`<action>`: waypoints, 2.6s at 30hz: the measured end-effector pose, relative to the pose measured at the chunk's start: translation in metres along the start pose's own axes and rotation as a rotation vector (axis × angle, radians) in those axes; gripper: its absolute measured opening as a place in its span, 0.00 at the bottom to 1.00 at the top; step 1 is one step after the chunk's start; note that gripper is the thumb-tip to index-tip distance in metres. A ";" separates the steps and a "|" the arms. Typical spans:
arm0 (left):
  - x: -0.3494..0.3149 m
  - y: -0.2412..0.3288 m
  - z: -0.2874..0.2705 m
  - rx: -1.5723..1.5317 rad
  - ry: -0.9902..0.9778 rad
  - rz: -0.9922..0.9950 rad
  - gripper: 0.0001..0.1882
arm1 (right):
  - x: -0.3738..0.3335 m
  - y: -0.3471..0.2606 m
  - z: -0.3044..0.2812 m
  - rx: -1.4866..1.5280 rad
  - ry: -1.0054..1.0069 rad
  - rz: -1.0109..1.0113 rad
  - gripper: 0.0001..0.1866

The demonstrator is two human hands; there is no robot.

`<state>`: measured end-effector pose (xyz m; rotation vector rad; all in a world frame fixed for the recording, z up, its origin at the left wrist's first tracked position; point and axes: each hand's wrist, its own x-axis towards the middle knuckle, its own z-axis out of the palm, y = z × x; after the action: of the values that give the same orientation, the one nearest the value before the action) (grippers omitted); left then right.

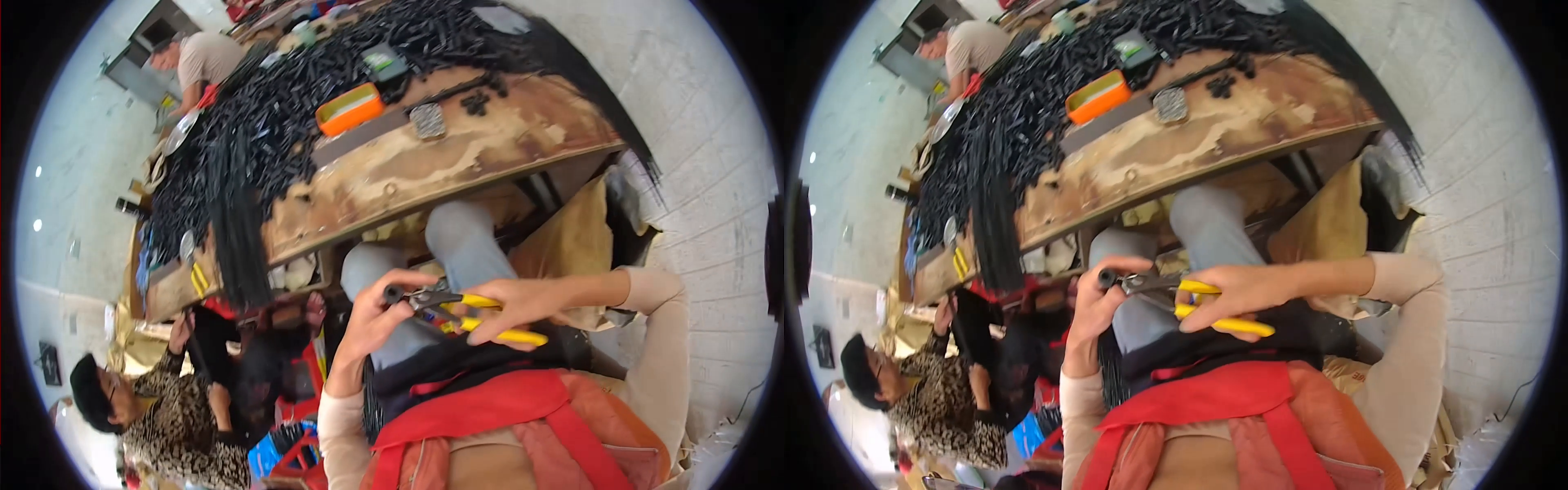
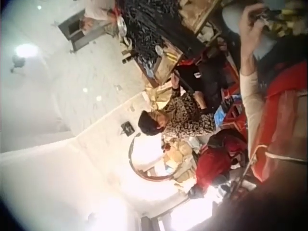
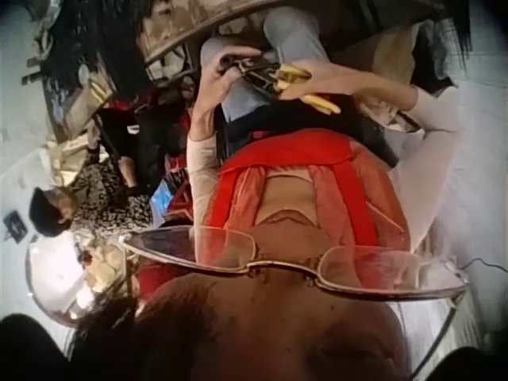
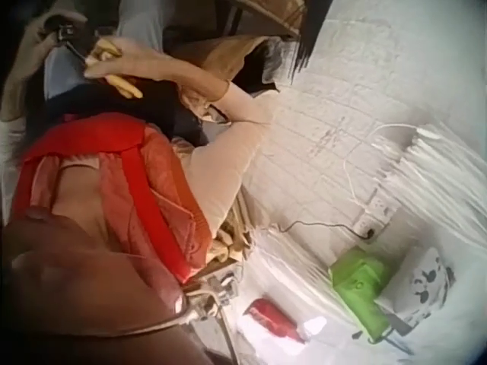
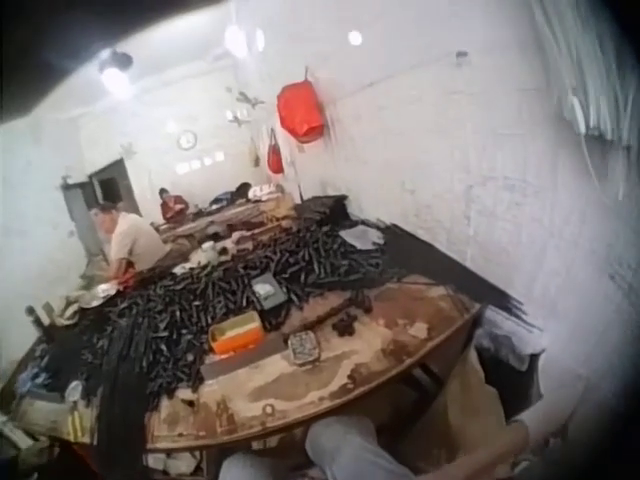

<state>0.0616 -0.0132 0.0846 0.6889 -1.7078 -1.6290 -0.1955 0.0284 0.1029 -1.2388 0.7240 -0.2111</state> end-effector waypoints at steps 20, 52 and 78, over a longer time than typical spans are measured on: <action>0.007 0.002 -0.007 0.103 0.065 0.015 0.28 | -0.005 -0.029 -0.016 -1.232 0.784 -0.734 0.17; -0.001 0.000 -0.003 0.151 0.174 -0.024 0.05 | 0.016 -0.052 -0.010 -0.318 0.215 0.168 0.19; 0.037 -0.065 -0.030 -0.113 0.303 -0.065 0.16 | 0.141 -0.036 -0.269 -1.124 1.024 -0.130 0.11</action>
<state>0.0564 -0.0662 0.0238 0.8929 -1.3802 -1.5603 -0.2425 -0.2678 0.0445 -2.2705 1.7865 -0.6176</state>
